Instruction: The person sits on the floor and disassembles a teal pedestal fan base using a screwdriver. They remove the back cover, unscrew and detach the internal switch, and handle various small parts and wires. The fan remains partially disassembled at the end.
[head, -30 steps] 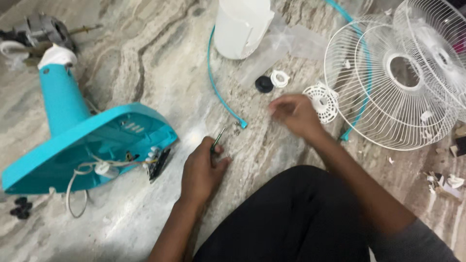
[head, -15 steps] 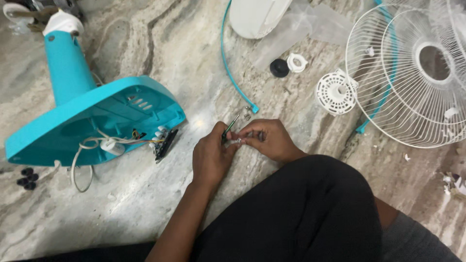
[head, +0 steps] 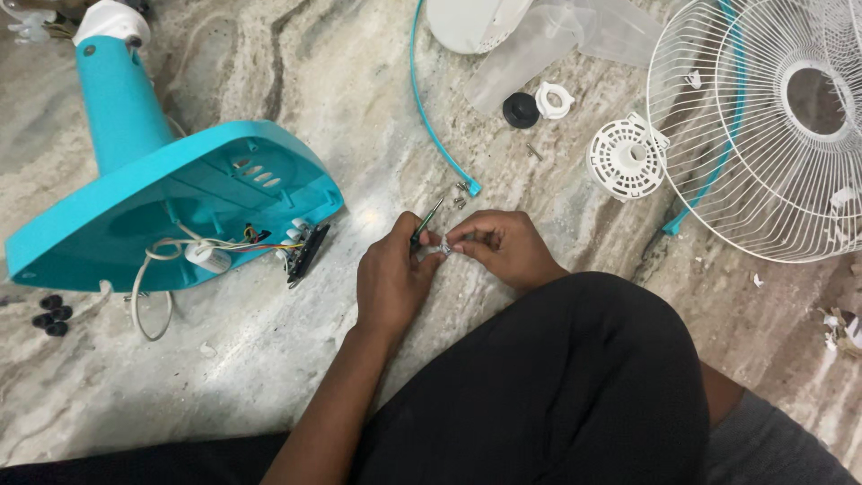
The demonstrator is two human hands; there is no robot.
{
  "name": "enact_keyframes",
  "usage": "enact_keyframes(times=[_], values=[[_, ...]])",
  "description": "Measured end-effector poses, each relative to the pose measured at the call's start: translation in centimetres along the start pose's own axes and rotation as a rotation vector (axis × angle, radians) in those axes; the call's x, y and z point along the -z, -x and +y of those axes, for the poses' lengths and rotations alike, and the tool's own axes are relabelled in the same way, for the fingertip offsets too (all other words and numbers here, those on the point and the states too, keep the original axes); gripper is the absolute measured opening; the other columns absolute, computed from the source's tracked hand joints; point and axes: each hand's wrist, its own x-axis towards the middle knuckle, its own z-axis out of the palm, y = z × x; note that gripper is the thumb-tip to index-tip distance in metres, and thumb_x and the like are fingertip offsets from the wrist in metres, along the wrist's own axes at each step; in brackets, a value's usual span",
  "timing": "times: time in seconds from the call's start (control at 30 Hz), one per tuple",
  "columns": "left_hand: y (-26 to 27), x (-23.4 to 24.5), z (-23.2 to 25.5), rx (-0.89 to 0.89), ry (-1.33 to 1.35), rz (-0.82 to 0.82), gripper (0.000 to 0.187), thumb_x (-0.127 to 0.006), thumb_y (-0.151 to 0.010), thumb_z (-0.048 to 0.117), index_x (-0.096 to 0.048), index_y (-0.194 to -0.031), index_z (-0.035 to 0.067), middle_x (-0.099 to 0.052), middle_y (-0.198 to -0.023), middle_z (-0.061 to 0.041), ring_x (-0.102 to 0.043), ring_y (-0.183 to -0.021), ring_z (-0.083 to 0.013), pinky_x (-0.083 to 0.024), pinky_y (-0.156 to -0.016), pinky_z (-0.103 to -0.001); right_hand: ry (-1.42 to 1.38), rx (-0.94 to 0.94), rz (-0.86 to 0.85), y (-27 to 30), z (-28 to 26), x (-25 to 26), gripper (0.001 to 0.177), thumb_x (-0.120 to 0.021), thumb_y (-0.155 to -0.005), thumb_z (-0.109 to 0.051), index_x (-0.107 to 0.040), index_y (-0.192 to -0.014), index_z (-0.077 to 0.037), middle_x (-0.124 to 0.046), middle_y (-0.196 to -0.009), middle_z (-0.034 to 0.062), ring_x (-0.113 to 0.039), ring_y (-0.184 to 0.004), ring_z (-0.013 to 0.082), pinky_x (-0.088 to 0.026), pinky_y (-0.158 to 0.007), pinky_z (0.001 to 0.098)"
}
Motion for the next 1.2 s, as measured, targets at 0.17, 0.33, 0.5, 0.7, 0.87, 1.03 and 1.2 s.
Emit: enact_keyframes(times=[0.17,0.33,0.5,0.7,0.87,1.03,1.2], values=[[0.0,1.1,0.9,0.025,-0.038,-0.035,0.032,-0.082,-0.081,0.017,-0.054,-0.094,0.008,-0.067,-0.074,-0.013,-0.067,-0.066,-0.0309,-0.049,-0.06,-0.044,-0.092,-0.078,-0.005,0.0,0.5,0.9,0.015,-0.078,-0.091,-0.001,-0.079,-0.105,-0.002,-0.077,-0.091,0.0048,-0.059,-0.071,0.0043,-0.046,-0.061,0.0229],[-0.2,2.8,2.0,-0.005,0.046,-0.067,0.031,-0.077,-0.087,0.025,-0.055,-0.094,0.004,-0.066,-0.081,-0.015,-0.066,-0.071,-0.0311,-0.05,-0.066,-0.042,-0.12,-0.029,-0.07,-1.0,-4.1,5.2,0.022,-0.075,-0.091,-0.006,-0.075,-0.113,-0.003,-0.079,-0.105,0.0073,-0.073,-0.088,0.0097,-0.061,-0.08,0.0273],[0.6,4.5,2.2,-0.302,0.089,-0.01,0.022,-0.053,-0.109,0.025,-0.062,-0.108,0.005,-0.064,-0.097,-0.017,-0.064,-0.092,-0.0324,-0.05,-0.081,-0.043,0.191,-0.143,-0.139,-1.8,-14.4,8.8,0.031,-0.072,-0.09,-0.02,-0.073,-0.118,-0.007,-0.078,-0.108,0.0065,-0.073,-0.092,0.0108,-0.061,-0.082,0.0309],[2.3,7.8,2.6,-0.222,0.197,0.102,0.023,-0.056,-0.105,0.023,-0.069,-0.112,0.005,-0.068,-0.095,-0.007,-0.063,-0.08,-0.0169,-0.052,-0.07,-0.032,0.392,-0.112,-0.284,-1.4,-24.2,5.9,0.034,-0.068,-0.093,-0.036,-0.077,-0.109,-0.007,-0.078,-0.092,0.0056,-0.074,-0.084,0.012,-0.058,-0.073,0.0336],[4.1,11.9,3.0,-0.068,0.346,0.098,0.021,-0.07,-0.1,0.019,-0.074,-0.112,0.002,-0.068,-0.082,-0.003,-0.055,-0.072,-0.0081,-0.047,-0.065,-0.026,0.41,-0.005,-0.336,-2.1,-27.1,1.5,0.031,-0.07,-0.091,-0.032,-0.075,-0.104,-0.004,-0.077,-0.085,0.0056,-0.075,-0.077,0.0133,-0.06,-0.066,0.0328],[6.0,15.0,2.3,0.016,0.509,0.087,0.018,-0.072,-0.093,0.012,-0.067,-0.106,0.0,-0.076,-0.088,-0.004,-0.069,-0.074,-0.0088,-0.053,-0.065,-0.025,0.355,-0.01,-0.416,-3.7,-25.9,-4.0,0.033,-0.072,-0.09,-0.034,-0.076,-0.102,-0.003,-0.077,-0.085,0.0059,-0.074,-0.075,0.0136,-0.059,-0.064,0.0321],[6.9,16.2,0.3,0.142,0.679,0.162,0.016,-0.073,-0.092,0.009,-0.067,-0.102,-0.002,-0.077,-0.083,-0.009,-0.075,-0.075,-0.0129,-0.059,-0.068,-0.025,0.273,0.035,-0.533,-4.1,-22.3,-8.3,0.037,-0.077,-0.089,-0.032,-0.07,-0.113,-0.006,-0.077,-0.088,0.0058,-0.069,-0.08,0.0137,-0.054,-0.069,0.0304]])
